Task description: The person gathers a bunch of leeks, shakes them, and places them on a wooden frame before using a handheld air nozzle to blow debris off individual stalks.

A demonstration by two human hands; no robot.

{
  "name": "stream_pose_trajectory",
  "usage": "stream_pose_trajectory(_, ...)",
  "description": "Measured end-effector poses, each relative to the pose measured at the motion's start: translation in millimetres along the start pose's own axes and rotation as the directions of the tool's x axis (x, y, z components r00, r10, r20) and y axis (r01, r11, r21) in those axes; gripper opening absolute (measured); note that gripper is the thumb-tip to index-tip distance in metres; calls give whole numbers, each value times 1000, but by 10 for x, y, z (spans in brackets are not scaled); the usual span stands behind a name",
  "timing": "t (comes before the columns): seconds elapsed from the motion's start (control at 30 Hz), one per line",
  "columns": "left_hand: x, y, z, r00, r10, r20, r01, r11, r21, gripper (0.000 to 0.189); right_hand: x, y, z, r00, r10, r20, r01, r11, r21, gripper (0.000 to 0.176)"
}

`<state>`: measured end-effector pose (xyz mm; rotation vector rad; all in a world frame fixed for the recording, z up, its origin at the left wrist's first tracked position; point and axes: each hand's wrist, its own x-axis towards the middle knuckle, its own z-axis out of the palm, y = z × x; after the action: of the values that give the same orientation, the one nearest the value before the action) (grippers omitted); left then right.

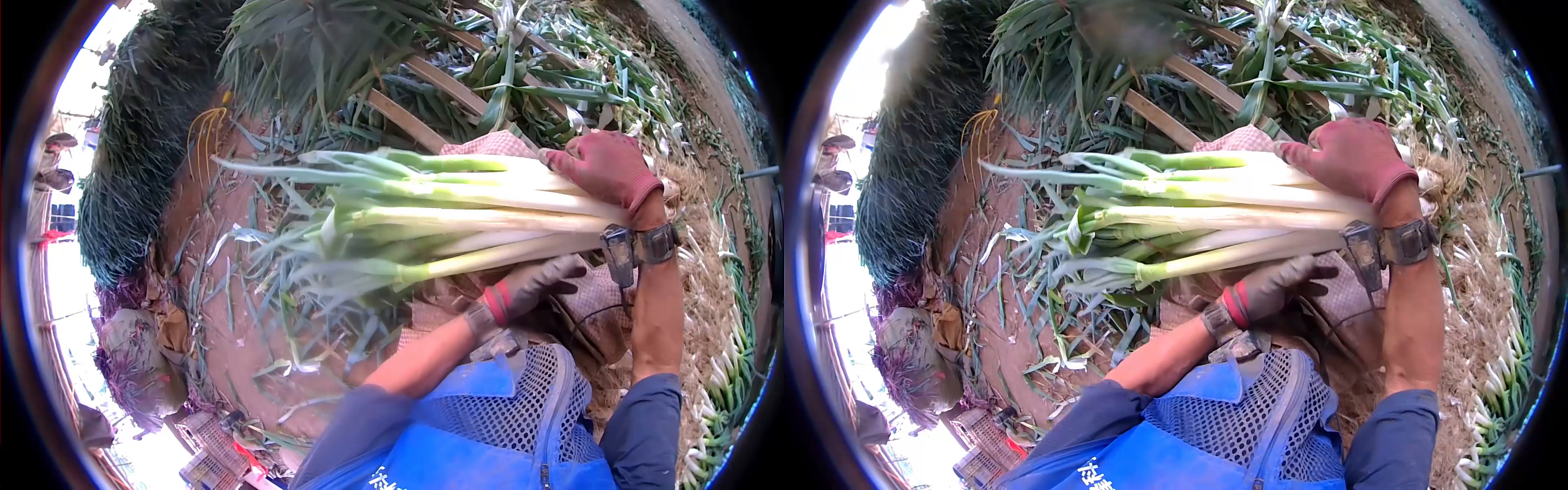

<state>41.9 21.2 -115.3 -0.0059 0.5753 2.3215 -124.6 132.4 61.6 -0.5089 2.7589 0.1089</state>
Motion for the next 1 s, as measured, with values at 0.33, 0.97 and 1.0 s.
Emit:
stream_pose_trajectory(0.33,-244,764,703,980,181,-83,-175,982,66,56,-314,-39,-270,993,-99,70,88,984,154,82)
stream_pose_trajectory(0.97,-164,1007,689,954,124,-273,-152,985,-83,68,-575,-66,169,956,-239,169,-45,451,891,106)
stream_pose_trajectory(1.0,-105,1019,708,938,167,-305,-207,973,-103,68,-655,-130,143,963,-254,93,1,346,938,114)
